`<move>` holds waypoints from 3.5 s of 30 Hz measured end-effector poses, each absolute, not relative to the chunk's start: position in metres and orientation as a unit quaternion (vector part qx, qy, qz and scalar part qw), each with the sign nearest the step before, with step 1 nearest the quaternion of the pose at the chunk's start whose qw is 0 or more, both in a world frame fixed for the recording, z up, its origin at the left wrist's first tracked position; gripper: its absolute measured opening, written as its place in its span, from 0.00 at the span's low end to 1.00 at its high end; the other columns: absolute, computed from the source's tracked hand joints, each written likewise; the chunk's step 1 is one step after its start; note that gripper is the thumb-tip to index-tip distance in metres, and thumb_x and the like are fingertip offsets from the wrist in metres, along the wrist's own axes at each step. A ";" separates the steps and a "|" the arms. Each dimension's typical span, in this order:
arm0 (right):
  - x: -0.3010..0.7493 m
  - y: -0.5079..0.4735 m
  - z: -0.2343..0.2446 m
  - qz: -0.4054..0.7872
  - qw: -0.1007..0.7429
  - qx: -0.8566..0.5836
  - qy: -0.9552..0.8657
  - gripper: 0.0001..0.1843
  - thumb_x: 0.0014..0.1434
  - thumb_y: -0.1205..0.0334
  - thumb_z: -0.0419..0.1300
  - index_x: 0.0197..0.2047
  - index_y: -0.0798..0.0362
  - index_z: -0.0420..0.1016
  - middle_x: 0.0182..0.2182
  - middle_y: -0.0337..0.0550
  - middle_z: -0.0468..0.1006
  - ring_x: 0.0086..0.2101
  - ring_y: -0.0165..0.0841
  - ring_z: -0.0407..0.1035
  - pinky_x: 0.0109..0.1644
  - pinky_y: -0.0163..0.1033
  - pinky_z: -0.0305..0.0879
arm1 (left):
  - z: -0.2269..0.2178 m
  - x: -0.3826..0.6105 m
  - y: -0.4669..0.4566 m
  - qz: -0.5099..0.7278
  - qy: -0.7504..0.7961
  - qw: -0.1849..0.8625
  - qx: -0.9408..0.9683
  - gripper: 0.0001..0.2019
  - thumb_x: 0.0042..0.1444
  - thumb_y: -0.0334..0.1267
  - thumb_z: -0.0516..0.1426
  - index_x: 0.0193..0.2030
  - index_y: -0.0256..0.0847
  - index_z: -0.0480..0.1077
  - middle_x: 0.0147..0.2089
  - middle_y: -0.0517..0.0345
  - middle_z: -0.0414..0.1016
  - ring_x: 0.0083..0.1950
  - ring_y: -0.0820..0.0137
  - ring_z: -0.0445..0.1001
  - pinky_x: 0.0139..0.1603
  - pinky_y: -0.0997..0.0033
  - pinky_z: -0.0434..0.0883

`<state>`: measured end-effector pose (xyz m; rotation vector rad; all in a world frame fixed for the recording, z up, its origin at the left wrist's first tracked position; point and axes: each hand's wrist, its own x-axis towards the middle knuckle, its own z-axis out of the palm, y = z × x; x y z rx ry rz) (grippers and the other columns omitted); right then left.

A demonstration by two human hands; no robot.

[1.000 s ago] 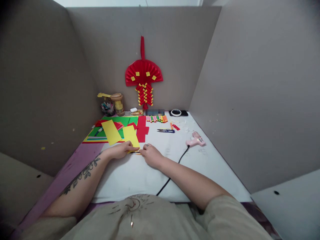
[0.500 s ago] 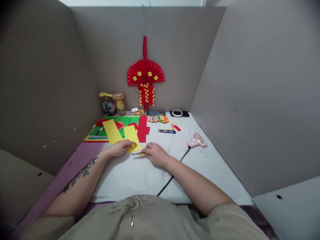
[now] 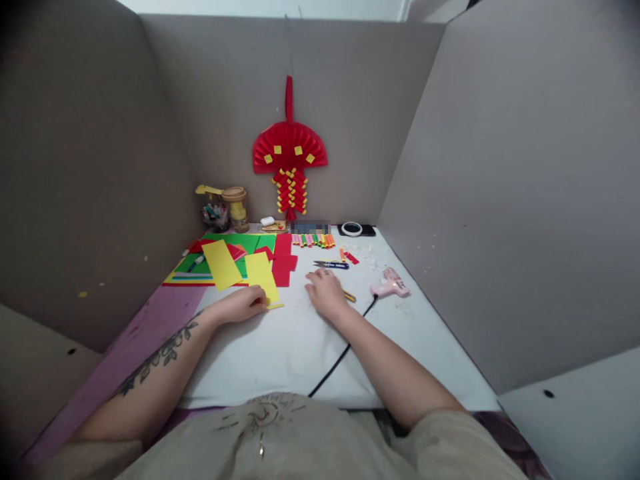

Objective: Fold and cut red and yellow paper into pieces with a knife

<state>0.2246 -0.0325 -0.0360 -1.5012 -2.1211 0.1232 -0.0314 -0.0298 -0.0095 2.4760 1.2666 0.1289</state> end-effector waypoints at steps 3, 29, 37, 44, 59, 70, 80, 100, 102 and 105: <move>0.196 -0.048 -0.035 0.196 0.310 -0.437 -0.821 0.15 0.56 0.63 0.58 0.48 0.54 0.73 0.39 0.45 0.75 0.35 0.32 0.68 0.43 0.37 0.64 | -0.010 -0.022 -0.036 0.082 0.443 0.188 0.873 0.09 0.54 0.39 0.50 0.33 0.38 0.68 0.34 0.55 0.71 0.33 0.69 0.68 0.32 0.74 0.62; 0.183 -0.048 -0.038 0.094 0.129 -0.334 -0.929 0.22 0.62 0.52 0.51 0.56 0.52 0.68 0.56 0.49 0.67 0.58 0.45 0.52 0.58 0.52 0.51 | -0.011 -0.027 -0.037 0.042 0.469 0.069 0.880 0.09 0.55 0.38 0.51 0.39 0.39 0.70 0.39 0.52 0.71 0.39 0.67 0.71 0.36 0.72 0.64; 0.182 -0.048 -0.037 0.076 0.135 -0.345 -0.926 0.22 0.61 0.50 0.51 0.54 0.51 0.70 0.56 0.48 0.68 0.58 0.46 0.53 0.57 0.53 0.51 | -0.010 -0.024 -0.039 0.045 0.483 0.070 0.872 0.10 0.55 0.40 0.52 0.40 0.38 0.69 0.40 0.51 0.71 0.39 0.66 0.71 0.36 0.71 0.64; 0.183 -0.045 -0.041 0.075 0.164 -0.325 -0.928 0.17 0.62 0.56 0.51 0.49 0.52 0.73 0.51 0.47 0.72 0.56 0.41 0.57 0.58 0.49 0.51 | -0.006 -0.020 -0.040 0.051 0.479 0.050 0.875 0.10 0.56 0.33 0.48 0.32 0.39 0.71 0.34 0.53 0.72 0.35 0.68 0.71 0.32 0.71 0.61; 0.171 -0.041 -0.039 0.027 0.160 -0.395 -0.904 0.09 0.62 0.63 0.52 0.36 0.54 0.73 0.33 0.46 0.74 0.40 0.36 0.62 0.46 0.40 0.56 | -0.014 -0.018 -0.039 0.094 0.434 0.101 0.890 0.10 0.54 0.33 0.50 0.32 0.40 0.73 0.34 0.54 0.73 0.34 0.69 0.71 0.34 0.73 0.63; 0.160 -0.036 -0.036 0.044 0.138 -0.422 -0.895 0.11 0.62 0.65 0.50 0.37 0.57 0.73 0.34 0.47 0.72 0.40 0.36 0.62 0.46 0.39 0.57 | -0.014 -0.028 -0.032 0.083 0.466 0.124 0.872 0.10 0.52 0.37 0.51 0.32 0.40 0.74 0.33 0.55 0.77 0.33 0.69 0.71 0.31 0.74 0.61; 0.161 -0.030 -0.042 0.049 0.138 -0.447 -0.882 0.11 0.61 0.66 0.49 0.34 0.56 0.73 0.32 0.46 0.72 0.36 0.34 0.62 0.45 0.38 0.56 | -0.014 -0.037 -0.025 0.068 0.497 0.168 0.849 0.10 0.48 0.35 0.52 0.28 0.39 0.74 0.30 0.56 0.77 0.30 0.71 0.70 0.31 0.76 0.61; 0.157 -0.025 -0.043 0.033 0.104 -0.495 -0.862 0.12 0.61 0.64 0.49 0.35 0.56 0.74 0.35 0.49 0.76 0.36 0.36 0.66 0.42 0.38 0.58 | -0.013 -0.034 -0.028 0.021 0.532 0.141 0.834 0.12 0.50 0.39 0.50 0.28 0.40 0.73 0.28 0.54 0.76 0.27 0.70 0.68 0.26 0.74 0.57; 0.157 -0.024 -0.043 0.032 0.103 -0.496 -0.862 0.12 0.60 0.65 0.49 0.35 0.56 0.74 0.34 0.49 0.76 0.36 0.36 0.66 0.42 0.38 0.58 | -0.014 -0.033 -0.028 0.017 0.539 0.139 0.831 0.11 0.49 0.39 0.51 0.28 0.40 0.73 0.29 0.54 0.76 0.27 0.70 0.68 0.26 0.73 0.57; 0.157 -0.023 -0.044 0.034 0.100 -0.496 -0.862 0.13 0.60 0.65 0.49 0.35 0.55 0.74 0.35 0.49 0.76 0.36 0.37 0.66 0.42 0.38 0.58 | -0.014 -0.032 -0.028 0.011 0.544 0.134 0.828 0.10 0.48 0.38 0.51 0.28 0.39 0.73 0.29 0.54 0.76 0.27 0.70 0.68 0.25 0.73 0.56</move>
